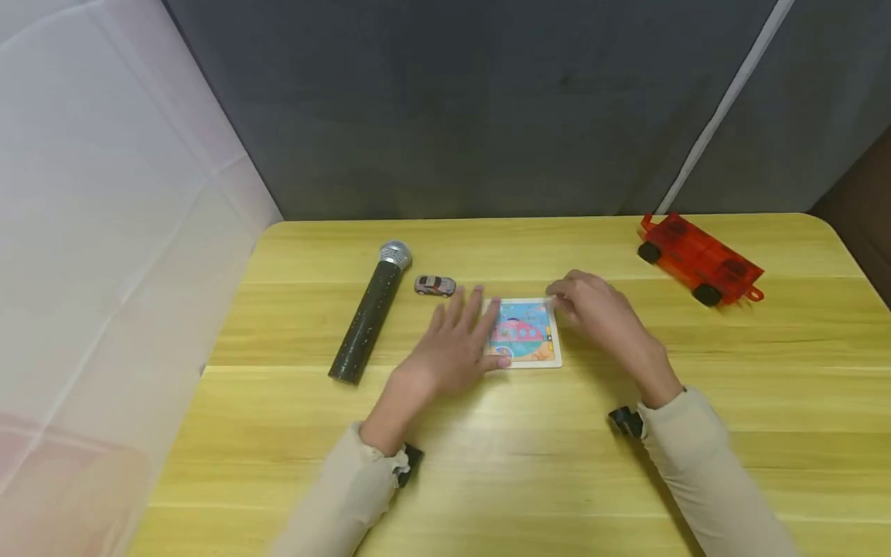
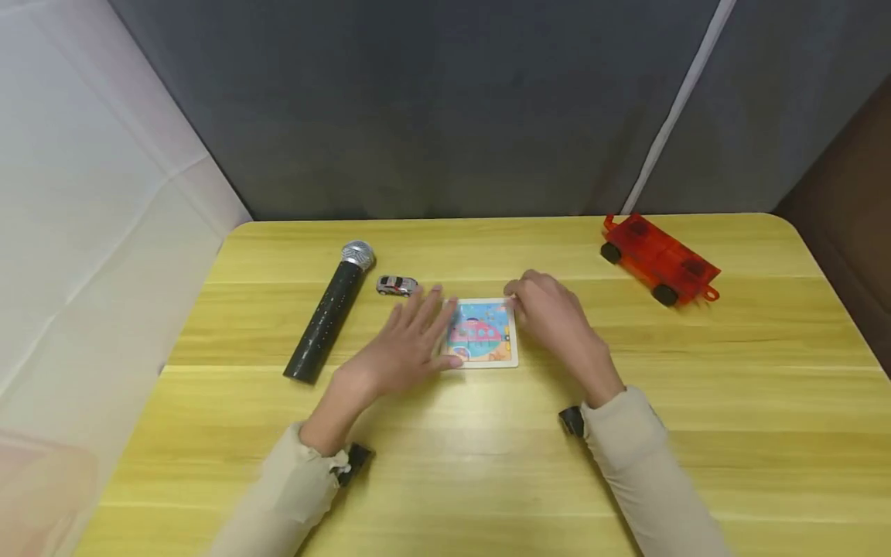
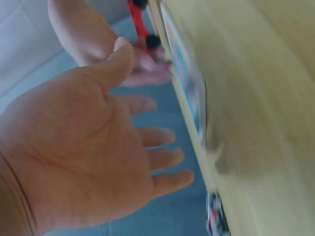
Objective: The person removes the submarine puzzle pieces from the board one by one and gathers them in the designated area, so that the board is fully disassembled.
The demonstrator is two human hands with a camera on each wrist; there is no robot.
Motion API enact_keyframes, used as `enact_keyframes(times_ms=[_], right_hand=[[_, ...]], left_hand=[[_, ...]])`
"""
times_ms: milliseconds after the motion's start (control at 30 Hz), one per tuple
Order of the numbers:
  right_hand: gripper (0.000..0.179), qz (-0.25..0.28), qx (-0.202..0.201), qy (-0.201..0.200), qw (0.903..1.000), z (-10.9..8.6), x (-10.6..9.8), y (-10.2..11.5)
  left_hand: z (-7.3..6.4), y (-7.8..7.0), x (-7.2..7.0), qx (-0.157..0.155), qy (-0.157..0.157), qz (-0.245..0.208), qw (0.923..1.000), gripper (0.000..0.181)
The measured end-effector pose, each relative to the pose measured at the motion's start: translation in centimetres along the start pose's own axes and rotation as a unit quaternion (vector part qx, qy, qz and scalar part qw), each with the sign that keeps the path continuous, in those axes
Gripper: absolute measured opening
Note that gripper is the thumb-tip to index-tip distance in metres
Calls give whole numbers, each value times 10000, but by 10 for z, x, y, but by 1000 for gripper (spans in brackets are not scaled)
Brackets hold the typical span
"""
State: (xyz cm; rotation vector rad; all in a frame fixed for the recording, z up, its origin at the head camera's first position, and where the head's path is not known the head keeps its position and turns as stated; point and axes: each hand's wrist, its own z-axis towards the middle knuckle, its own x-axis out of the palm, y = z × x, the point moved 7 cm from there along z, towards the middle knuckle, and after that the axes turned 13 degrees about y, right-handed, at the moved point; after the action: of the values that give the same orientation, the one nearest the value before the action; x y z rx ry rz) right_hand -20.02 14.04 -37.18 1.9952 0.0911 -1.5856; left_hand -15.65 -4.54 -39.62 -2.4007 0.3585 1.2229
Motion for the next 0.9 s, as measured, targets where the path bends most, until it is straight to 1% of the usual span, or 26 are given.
enact_keyframes(times_ms=[67,100,167,233,333,500,567,667,733,767,833,900], right_hand=[[19,-151,12,395,9991,5,6,3],[20,-185,46,578,9981,6,11,3],[22,-150,129,708,9973,7,18,2],[22,-83,187,636,9978,6,21,1],[18,61,167,448,9988,6,22,1],[8,524,143,38,9985,10,18,-1],[4,630,132,-102,9979,12,15,-2],[5,860,114,-165,9961,12,8,-5],[6,1033,165,-131,9944,7,-1,-12],[6,1118,201,-42,9935,4,-6,-19],[7,1195,323,208,9921,-5,-17,-39],[7,1107,517,530,9911,-15,-24,-65]], left_hand=[[6,-17,1,267,298,-19,9992,81],[9,-23,5,326,454,9,9984,78],[12,-29,12,336,710,176,9968,74],[14,-30,15,276,840,366,9954,70],[18,-27,17,292,844,491,9948,66],[21,-24,15,345,915,444,9942,63],[19,-25,14,297,952,453,9940,63],[20,-24,14,255,911,463,9944,63],[20,-24,14,258,880,427,9949,63],[20,-25,14,258,867,418,9950,63],[19,-25,15,277,852,399,9952,63],[19,-26,14,279,835,438,9952,64]])
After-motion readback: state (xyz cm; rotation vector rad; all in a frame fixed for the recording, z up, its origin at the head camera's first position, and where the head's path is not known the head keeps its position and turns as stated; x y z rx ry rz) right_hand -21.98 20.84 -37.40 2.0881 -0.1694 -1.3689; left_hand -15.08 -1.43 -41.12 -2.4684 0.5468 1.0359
